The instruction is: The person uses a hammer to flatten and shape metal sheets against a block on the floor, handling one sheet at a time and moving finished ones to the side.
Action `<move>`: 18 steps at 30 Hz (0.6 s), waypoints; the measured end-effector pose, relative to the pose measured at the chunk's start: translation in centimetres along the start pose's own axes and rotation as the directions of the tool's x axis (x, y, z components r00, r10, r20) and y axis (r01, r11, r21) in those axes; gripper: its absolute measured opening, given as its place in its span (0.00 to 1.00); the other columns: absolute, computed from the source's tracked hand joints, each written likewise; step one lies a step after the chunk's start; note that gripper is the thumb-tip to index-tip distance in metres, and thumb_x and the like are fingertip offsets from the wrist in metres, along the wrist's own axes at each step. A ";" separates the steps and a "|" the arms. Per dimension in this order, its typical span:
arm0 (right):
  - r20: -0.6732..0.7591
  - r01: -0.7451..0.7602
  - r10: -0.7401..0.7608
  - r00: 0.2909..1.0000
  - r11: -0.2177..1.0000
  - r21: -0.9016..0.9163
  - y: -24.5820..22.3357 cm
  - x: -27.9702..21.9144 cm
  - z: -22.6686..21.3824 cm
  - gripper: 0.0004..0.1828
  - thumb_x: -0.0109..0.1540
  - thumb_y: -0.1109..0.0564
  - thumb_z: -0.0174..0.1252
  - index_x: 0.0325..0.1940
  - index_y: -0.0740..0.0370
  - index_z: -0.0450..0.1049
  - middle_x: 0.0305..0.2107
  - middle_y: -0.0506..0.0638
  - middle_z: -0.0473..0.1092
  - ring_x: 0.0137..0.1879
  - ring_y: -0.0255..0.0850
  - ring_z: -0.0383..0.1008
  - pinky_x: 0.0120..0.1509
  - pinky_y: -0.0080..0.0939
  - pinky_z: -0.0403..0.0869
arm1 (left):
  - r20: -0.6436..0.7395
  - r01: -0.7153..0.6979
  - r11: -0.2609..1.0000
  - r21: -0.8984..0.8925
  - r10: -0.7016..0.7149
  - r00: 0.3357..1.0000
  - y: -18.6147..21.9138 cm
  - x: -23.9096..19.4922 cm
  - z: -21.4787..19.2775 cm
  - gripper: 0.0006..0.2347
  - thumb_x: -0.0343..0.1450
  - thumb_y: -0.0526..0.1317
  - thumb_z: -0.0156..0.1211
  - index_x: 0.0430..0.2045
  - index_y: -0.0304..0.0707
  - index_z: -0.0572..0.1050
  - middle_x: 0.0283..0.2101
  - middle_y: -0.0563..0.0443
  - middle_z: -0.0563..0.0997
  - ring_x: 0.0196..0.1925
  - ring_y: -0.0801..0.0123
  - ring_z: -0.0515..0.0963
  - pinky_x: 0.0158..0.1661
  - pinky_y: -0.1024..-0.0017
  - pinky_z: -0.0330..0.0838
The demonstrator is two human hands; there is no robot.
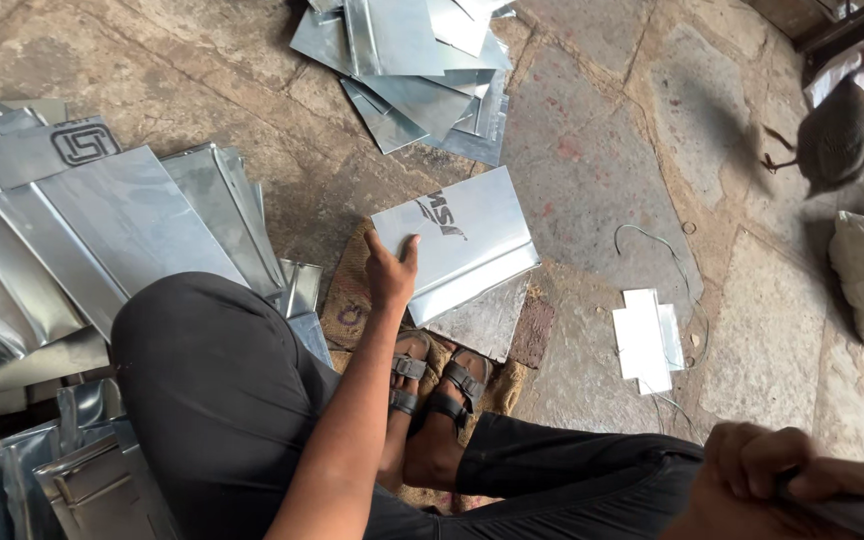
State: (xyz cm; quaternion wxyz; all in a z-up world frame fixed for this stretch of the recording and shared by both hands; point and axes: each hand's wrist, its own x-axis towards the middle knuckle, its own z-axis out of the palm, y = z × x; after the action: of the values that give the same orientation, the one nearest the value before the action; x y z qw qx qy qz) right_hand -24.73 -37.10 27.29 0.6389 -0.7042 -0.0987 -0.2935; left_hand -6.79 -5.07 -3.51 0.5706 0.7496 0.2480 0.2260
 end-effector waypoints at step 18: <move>0.257 -0.354 0.342 0.904 0.935 -0.001 0.4 -1.2 1.4 0.27 0.70 0.31 0.46 0.39 0.58 0.67 0.18 0.43 0.56 0.18 0.31 0.51 0.19 0.33 0.52 | -0.060 -0.032 0.999 -0.010 0.031 0.998 -0.1 -0.2 -1.1 0.28 0.72 0.49 0.67 0.54 0.25 0.60 0.41 0.25 0.81 0.42 0.37 0.85 0.38 0.51 0.82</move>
State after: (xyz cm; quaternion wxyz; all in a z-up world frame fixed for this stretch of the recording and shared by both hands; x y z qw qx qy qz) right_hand -25.12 -35.57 26.24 0.6790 -0.7274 -0.0589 -0.0801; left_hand -7.62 -4.33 -3.37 0.5633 0.7432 0.2520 0.2585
